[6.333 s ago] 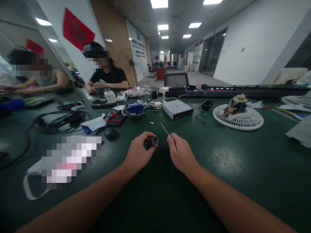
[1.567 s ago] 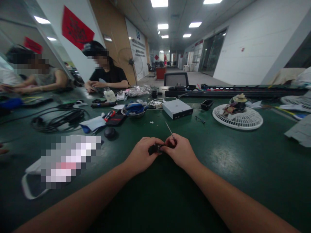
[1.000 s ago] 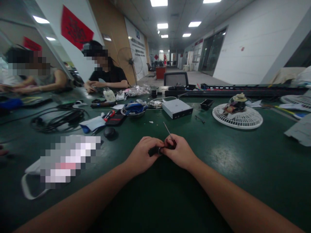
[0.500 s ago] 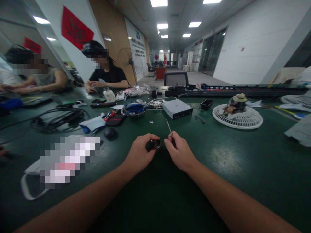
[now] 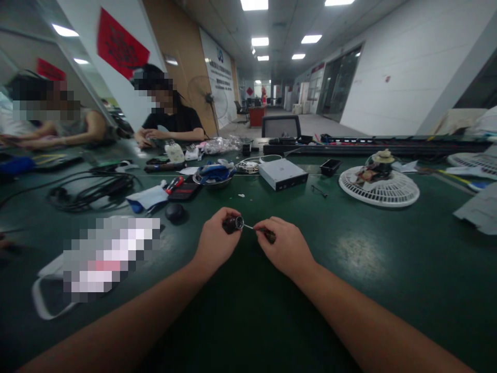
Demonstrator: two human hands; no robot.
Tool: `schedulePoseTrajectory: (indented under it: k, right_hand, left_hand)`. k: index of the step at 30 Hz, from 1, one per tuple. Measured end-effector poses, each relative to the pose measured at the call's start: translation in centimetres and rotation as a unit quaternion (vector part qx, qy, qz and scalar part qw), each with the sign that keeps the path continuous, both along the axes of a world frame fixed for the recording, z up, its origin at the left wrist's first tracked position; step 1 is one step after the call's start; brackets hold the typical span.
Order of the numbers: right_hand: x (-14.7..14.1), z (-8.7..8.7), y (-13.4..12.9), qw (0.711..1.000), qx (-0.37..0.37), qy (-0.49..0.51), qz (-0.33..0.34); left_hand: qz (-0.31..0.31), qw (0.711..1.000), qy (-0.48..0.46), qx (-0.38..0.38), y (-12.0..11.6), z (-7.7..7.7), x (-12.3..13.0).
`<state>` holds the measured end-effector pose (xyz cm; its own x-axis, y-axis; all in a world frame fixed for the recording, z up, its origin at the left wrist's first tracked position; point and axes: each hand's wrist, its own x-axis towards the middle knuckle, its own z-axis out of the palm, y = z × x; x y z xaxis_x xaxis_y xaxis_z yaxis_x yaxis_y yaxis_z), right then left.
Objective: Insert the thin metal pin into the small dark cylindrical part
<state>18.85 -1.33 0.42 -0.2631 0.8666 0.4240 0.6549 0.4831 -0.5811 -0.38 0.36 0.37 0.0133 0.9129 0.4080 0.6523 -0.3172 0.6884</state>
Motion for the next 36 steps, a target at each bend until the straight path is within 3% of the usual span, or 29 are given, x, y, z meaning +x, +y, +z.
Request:
schedulePoseTrajectory:
  k: [4,10,15,20,26,31,36]
  right_hand:
    - [-0.03,-0.02,-0.11,1.000,0.006,-0.012,-0.024]
    - [-0.08,0.06,-0.47,1.000,0.010,0.008,0.028]
    - [0.00,-0.12,-0.23,0.999,0.002,0.001,-0.034]
    - [-0.06,-0.07,-0.31,1.000,-0.004,0.002,0.029]
    - [-0.05,-0.11,-0.24,0.998,-0.011,-0.026,-0.047]
    - [-0.09,0.06,-0.49,0.999,-0.015,-0.029,0.044]
    - [-0.07,0.00,-0.31,0.998,0.010,-0.056,-0.041]
  left_hand:
    - [-0.002,1.000,0.004,0.007,-0.01,-0.07,0.12]
    - [-0.012,1.000,0.014,0.007,0.01,-0.11,0.23]
    - [-0.026,0.999,0.024,0.009,-0.02,0.00,0.16]
    - [-0.024,0.999,0.030,0.003,-0.02,0.04,0.11]
    - [-0.032,0.999,0.034,0.011,-0.02,0.01,0.12]
    - [-0.036,0.999,0.025,0.009,0.00,-0.09,0.02]
    - [-0.058,0.997,0.039,0.022,0.03,-0.11,0.15]
